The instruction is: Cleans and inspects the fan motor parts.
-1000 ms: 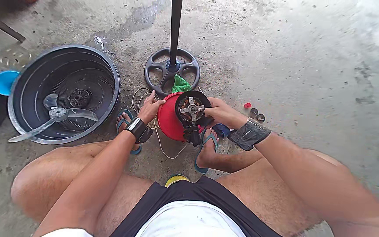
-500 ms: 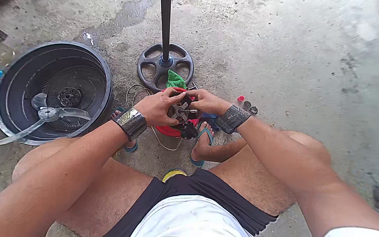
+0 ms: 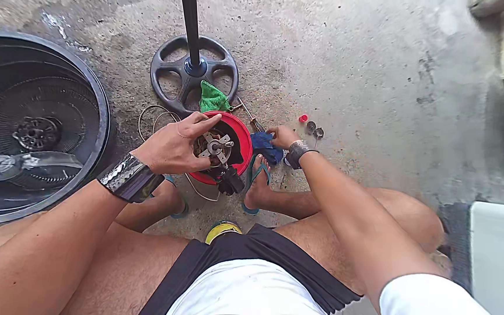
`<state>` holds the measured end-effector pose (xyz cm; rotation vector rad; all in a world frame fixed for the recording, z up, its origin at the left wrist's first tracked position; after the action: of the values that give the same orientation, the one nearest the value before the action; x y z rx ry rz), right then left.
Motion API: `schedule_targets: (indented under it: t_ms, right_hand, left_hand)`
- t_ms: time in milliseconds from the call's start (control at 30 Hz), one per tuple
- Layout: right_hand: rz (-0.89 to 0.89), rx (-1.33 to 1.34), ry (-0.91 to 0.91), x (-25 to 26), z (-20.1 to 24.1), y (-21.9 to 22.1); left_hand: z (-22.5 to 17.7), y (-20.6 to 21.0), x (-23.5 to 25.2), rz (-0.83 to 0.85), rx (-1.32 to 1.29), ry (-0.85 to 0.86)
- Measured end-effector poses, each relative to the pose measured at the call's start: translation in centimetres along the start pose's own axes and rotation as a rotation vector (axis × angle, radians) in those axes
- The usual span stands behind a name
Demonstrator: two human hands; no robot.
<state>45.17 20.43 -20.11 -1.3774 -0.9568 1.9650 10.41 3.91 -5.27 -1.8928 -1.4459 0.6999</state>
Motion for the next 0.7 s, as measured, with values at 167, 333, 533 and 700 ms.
schedule_targets:
  t_ms: [167, 333, 533, 700]
  right_hand:
    - [-0.078, -0.240, 0.092, 0.3, -1.3, 7.2]
    - [-0.212, 0.129, 0.069, 0.3, -2.7, 4.9]
    - [-0.156, 0.191, -0.076, -0.4, -1.5, 1.1]
    - [-0.026, -0.148, 0.100, -1.1, 0.8, 5.6]
  left_hand:
    - [1.4, 0.0, -1.4, -0.039, -0.051, -0.001]
    - [1.4, 0.2, -1.2, -0.072, -0.071, -0.002]
    - [1.0, -0.1, 0.5, -0.019, -0.052, -0.044]
    - [-0.4, 0.0, 1.0, -0.002, -0.006, -0.058]
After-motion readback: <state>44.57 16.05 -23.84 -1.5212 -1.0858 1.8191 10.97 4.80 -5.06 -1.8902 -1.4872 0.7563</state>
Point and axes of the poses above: each hand's wrist, its own x-axis towards the middle knuckle, its own y-axis out of the palm, z = x × y, the point moved 1 cm from there along x, towards the middle knuckle, and after that the axes turned 8 degrees about -z, right-handed, at the moved point
